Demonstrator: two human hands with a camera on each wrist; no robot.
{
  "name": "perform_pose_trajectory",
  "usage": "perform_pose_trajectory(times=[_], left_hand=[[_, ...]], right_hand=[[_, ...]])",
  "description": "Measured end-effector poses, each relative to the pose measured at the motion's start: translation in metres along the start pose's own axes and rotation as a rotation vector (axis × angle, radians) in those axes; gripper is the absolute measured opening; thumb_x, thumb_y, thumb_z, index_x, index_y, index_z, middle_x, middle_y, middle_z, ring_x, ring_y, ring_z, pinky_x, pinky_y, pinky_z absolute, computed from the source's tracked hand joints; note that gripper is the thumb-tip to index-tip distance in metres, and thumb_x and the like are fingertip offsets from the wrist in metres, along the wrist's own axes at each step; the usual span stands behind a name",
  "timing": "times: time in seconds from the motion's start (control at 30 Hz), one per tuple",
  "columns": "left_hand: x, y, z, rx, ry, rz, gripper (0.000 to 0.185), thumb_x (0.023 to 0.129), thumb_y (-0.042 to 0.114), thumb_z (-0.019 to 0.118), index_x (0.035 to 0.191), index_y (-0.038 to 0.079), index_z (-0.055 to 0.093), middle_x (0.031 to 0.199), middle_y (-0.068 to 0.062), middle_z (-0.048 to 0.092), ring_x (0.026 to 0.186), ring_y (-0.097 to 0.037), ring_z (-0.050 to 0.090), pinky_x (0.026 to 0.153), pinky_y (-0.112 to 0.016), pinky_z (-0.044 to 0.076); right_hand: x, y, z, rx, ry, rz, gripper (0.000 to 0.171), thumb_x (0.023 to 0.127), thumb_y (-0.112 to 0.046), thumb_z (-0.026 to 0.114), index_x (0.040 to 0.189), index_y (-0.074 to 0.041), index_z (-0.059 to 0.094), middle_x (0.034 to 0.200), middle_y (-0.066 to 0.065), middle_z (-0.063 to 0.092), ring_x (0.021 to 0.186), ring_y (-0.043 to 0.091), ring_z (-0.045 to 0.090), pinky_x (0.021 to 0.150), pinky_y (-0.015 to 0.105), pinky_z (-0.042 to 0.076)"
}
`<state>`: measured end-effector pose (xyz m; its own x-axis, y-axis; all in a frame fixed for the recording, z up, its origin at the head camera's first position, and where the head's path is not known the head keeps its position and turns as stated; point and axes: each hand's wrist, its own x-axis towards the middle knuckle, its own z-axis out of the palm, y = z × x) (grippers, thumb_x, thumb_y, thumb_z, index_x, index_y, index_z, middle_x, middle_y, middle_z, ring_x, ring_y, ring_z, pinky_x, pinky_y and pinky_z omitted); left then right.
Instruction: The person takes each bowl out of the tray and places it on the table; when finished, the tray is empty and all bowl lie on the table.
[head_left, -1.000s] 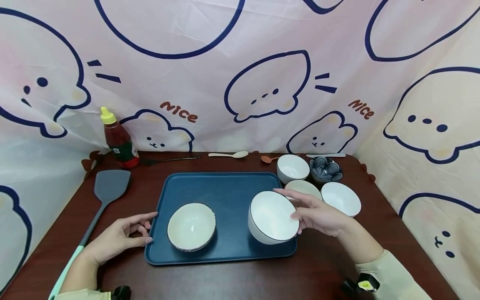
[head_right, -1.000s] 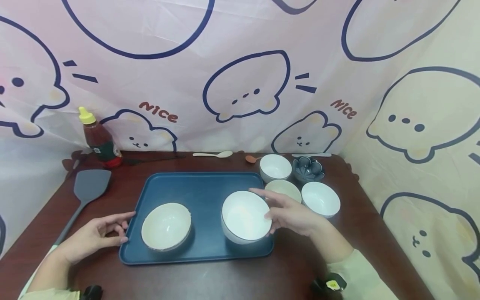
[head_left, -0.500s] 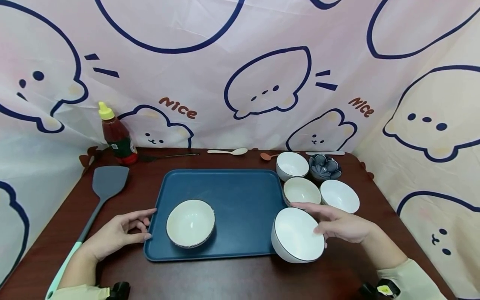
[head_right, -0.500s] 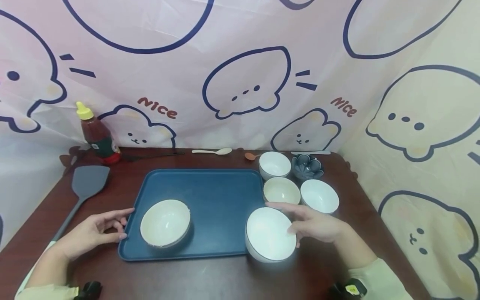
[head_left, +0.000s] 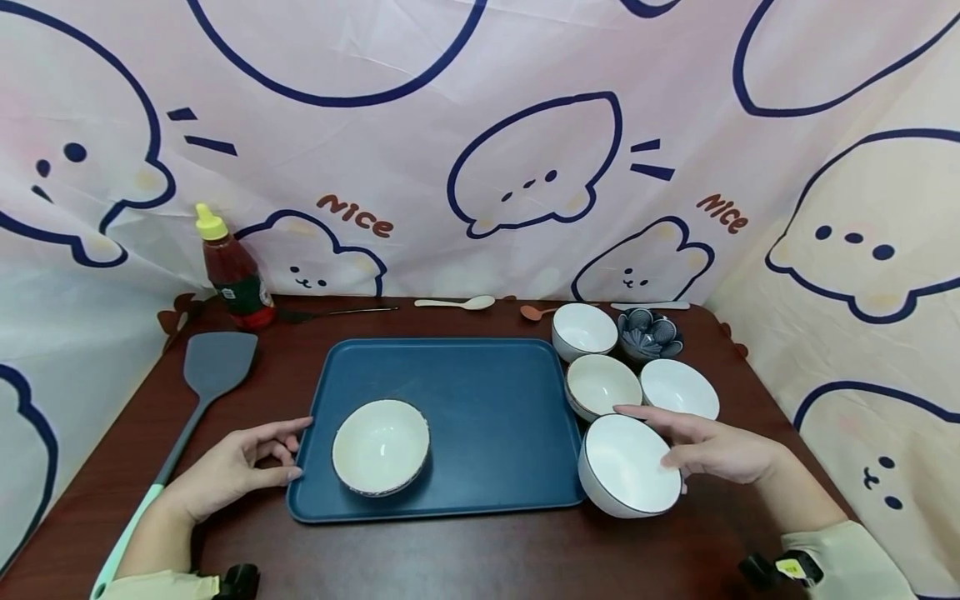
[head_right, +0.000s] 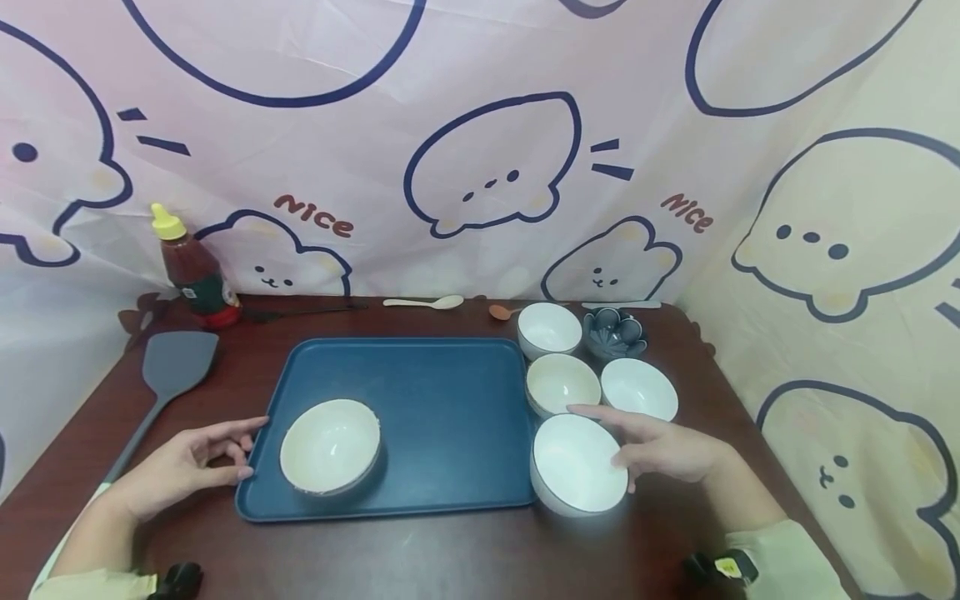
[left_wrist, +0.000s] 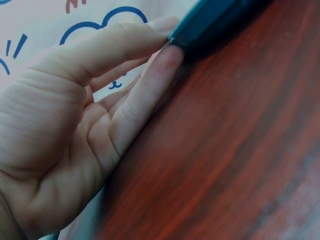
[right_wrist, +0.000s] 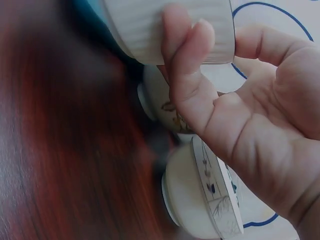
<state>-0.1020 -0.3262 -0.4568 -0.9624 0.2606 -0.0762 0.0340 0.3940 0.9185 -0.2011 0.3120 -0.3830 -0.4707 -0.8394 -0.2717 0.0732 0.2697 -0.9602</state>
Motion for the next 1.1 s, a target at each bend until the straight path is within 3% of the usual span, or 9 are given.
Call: perform_pose_trajectory(times=[0.37,0.73,1.1], left_hand=[[0.000,-0.001,0.000,-0.001,-0.006,0.007,0.068,0.087,0.014,0.077,0.146,-0.002,0.045,0.107,-0.015,0.058,0.087,-0.014,0.064,0.074,-0.023,0.054],[0.000,0.001,0.000,-0.003,-0.006,-0.032,0.070,0.086,0.015,0.078,0.146,-0.002,0.045,0.107,-0.015,0.059,0.087,-0.014,0.064,0.074,-0.024,0.055],[0.001,0.001,0.000,-0.001,-0.003,-0.026,0.069,0.086,0.015,0.078,0.146,0.000,0.046,0.108,-0.015,0.059,0.088,-0.014,0.064,0.075,-0.024,0.055]], right_hand=[[-0.003,0.009,-0.011,-0.009,0.029,0.011,0.067,0.101,-0.002,0.044,0.161,-0.014,0.016,0.156,-0.010,0.030,0.121,0.013,0.046,0.070,0.028,0.056],[-0.002,0.009,-0.017,-0.057,0.003,0.034,0.068,0.100,-0.002,0.046,0.160,-0.013,0.016,0.154,-0.013,0.030,0.119,0.012,0.047,0.073,0.033,0.058],[-0.005,0.009,-0.018,-0.063,0.002,0.029,0.067,0.101,-0.001,0.046,0.160,-0.012,0.017,0.153,-0.013,0.032,0.118,0.011,0.047,0.072,0.032,0.058]])
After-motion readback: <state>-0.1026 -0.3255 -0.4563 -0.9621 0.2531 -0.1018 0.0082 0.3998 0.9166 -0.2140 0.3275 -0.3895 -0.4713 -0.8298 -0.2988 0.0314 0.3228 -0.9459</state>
